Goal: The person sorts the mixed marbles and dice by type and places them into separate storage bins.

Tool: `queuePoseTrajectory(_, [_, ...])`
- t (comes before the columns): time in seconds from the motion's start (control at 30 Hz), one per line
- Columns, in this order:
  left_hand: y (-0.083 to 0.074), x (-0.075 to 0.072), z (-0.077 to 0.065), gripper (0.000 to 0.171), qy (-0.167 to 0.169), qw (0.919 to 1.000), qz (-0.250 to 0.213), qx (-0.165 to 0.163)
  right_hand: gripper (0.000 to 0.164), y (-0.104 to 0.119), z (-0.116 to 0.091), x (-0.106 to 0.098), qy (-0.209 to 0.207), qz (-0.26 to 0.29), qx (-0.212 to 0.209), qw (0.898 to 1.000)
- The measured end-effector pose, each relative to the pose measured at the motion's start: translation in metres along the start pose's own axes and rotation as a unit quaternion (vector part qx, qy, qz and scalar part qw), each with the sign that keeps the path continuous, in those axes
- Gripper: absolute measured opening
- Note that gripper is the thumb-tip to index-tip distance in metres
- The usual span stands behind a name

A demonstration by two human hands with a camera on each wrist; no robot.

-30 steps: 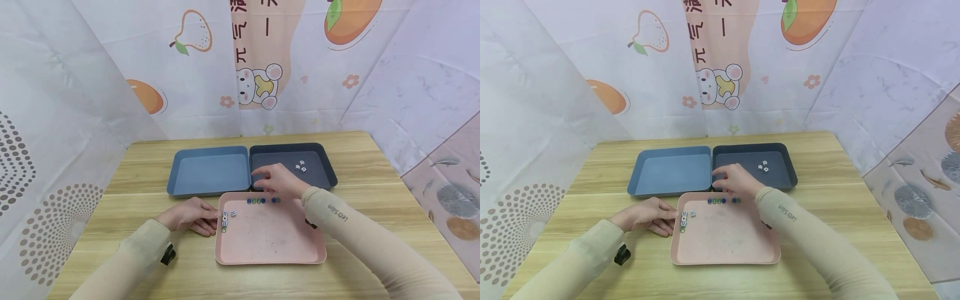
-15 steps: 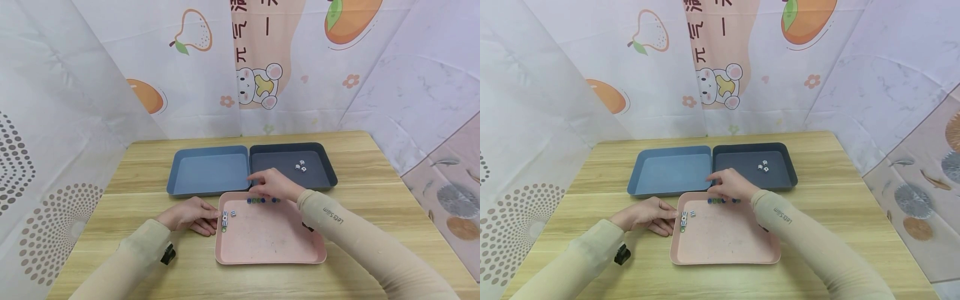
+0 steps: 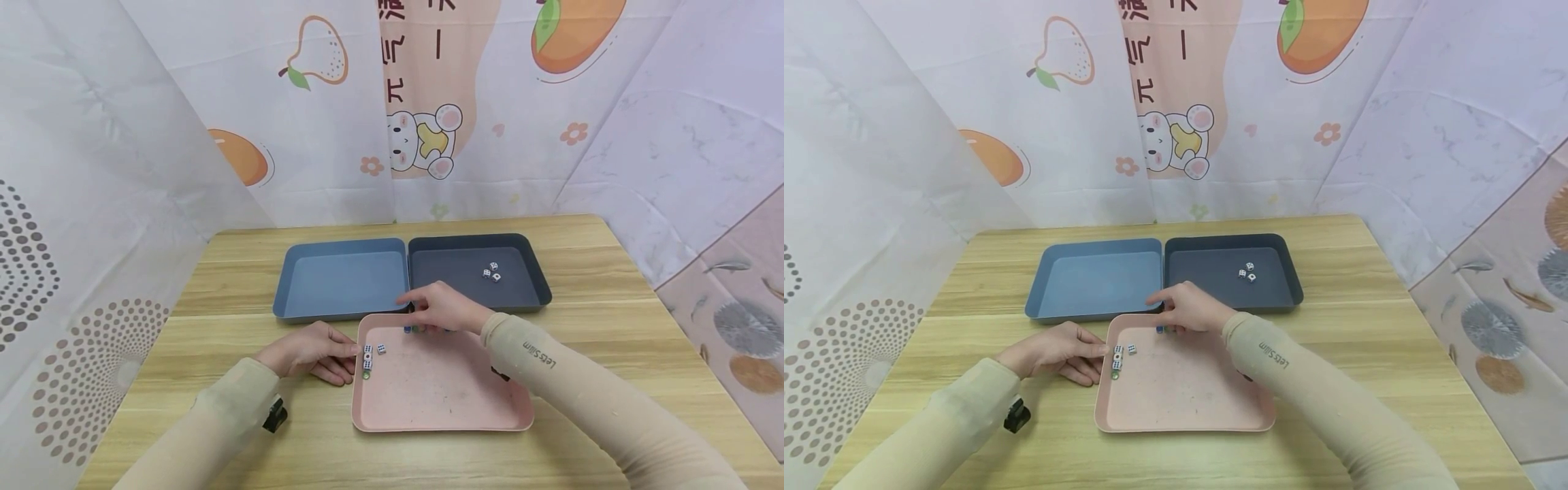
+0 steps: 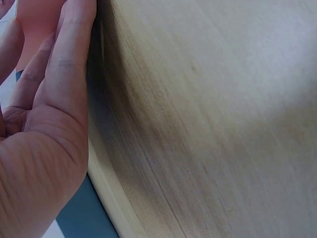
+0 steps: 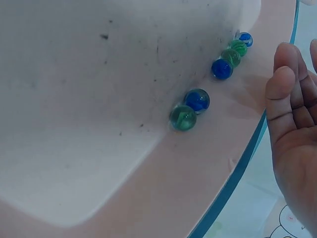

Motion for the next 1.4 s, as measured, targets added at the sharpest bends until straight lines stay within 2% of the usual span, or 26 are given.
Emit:
queuePoseTrajectory(0.27, [-0.001,0.000,0.000,0.035,-0.003,1.0000,0.003,0.002,0.042,0.004,0.002,0.008,0.010,-0.024,-0.034,0.999])
queuePoseTrajectory(0.5, [0.000,0.000,-0.001,0.035,-0.002,1.0000,0.001,0.002,0.036,0.008,0.004,0.015,0.003,-0.071,-0.074,0.995])
queuePoseTrajectory(0.83, [0.001,-0.001,-0.001,0.037,-0.004,1.0000,0.002,0.001,0.032,0.009,0.005,0.027,0.032,-0.047,-0.062,0.996])
queuePoseTrajectory(1.4, [0.001,-0.002,0.000,0.033,-0.003,1.0000,-0.003,0.003,0.036,0.007,0.009,0.043,0.068,-0.055,-0.048,0.995])
Point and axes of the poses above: each hand's wrist, its own z-axis towards the middle knuckle, its own x-axis out of the palm, y = z × x, the point moved 9 cm from there along z, towards the middle knuckle, and after that the axes turned 3 degrees about z, right-handed, at the moved point
